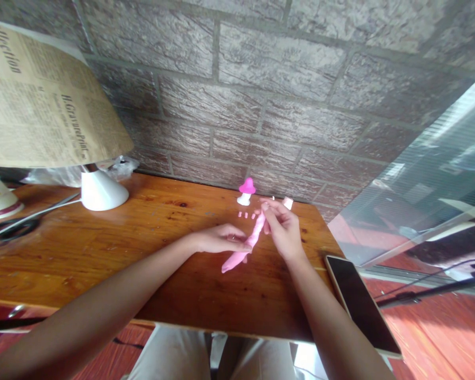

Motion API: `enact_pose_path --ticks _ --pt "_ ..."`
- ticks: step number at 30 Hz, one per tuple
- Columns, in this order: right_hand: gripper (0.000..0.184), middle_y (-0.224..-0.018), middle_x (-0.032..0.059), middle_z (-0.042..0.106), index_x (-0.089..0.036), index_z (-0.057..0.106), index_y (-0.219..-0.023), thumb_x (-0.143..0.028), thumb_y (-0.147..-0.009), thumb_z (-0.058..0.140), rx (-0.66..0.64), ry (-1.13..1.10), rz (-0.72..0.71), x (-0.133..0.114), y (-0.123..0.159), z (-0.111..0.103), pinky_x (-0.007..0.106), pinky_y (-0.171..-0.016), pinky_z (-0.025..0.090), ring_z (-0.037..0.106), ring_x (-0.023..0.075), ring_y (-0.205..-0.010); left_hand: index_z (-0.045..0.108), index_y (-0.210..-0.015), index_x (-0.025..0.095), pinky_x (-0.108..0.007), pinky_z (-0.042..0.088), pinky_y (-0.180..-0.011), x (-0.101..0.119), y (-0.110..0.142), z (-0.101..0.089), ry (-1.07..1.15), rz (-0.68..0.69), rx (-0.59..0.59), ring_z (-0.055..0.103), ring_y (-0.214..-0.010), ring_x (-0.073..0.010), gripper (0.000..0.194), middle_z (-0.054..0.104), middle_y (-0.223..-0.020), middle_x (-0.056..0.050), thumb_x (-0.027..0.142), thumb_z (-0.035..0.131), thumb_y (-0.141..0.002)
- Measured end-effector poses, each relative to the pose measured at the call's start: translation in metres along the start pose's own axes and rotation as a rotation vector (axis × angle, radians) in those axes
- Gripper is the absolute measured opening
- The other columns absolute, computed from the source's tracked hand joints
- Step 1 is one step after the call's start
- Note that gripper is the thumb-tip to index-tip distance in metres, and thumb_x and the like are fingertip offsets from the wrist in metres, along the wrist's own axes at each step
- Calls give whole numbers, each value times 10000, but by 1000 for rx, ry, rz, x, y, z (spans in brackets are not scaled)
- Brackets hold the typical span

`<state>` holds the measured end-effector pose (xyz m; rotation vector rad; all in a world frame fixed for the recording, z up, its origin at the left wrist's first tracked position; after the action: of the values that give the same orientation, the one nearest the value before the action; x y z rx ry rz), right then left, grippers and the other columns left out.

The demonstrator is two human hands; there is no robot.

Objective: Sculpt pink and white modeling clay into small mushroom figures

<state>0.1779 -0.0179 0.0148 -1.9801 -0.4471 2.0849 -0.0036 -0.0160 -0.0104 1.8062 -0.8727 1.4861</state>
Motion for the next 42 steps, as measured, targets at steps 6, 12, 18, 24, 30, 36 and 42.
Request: enact_pose_path --ticks 6,12,18,24,30,36,42 --pt "293 -889 38 771 -220 736 -999 -434 -799 742 -8 -91 50 1 -2 -5 204 -361 266 353 31 -389 720 -888 142 -277 501 -828 -2 -1 -1 3 -14 8 707 -806 -183 417 766 -864 -73 554 671 -841" --pt "291 -824 33 760 -212 752 -956 -415 -750 783 -133 -301 260 -4 -2 -5 165 -360 192 374 23 -419 718 -925 140 -275 509 -789 -3 -1 -1 -22 -16 8 710 -800 -188 449 771 -877 -81 575 685 -818" --pt "337 -753 43 758 -170 736 -850 -489 -746 761 -77 -320 309 -5 -4 -7 197 -308 83 255 7 -321 715 -932 142 -278 515 -819 -4 -2 0 8 -34 7 719 -825 -194 430 772 -878 -77 558 687 -824" --pt "269 -743 19 752 -198 731 -846 -435 -726 773 -76 -415 374 -4 -6 -10 187 -328 162 357 36 -379 713 -910 142 -270 509 -811 -3 -3 0 18 -3 18 714 -835 -189 428 771 -877 -74 560 691 -819" --pt "259 -703 12 737 -183 723 -814 -407 -696 777 -98 -438 394 -3 -6 -11 190 -346 253 375 45 -388 719 -899 142 -269 502 -816 -2 -3 0 0 -16 29 708 -843 -187 414 769 -891 -74 548 692 -823" --pt "279 -699 19 741 -191 746 -836 -437 -706 767 -117 -434 400 -6 -5 -11 174 -331 253 399 47 -393 718 -914 137 -279 508 -831 -1 -3 1 3 -20 23 707 -858 -194 418 767 -899 -82 544 691 -824" --pt "292 -765 52 771 -196 744 -847 -460 -722 738 -165 -363 381 -7 -6 -13 191 -287 128 319 42 -355 723 -893 140 -266 497 -824 -1 -3 1 -18 -1 22 699 -847 -182 396 762 -880 -71 530 678 -842"
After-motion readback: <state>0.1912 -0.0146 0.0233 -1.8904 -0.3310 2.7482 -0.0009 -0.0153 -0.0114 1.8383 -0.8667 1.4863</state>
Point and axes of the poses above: each hand's wrist, its own y-axis away from the middle knuckle, its own z-axis out of the palm, x = y × z, the point moved 1 cm from there along -y, towards the middle knuckle
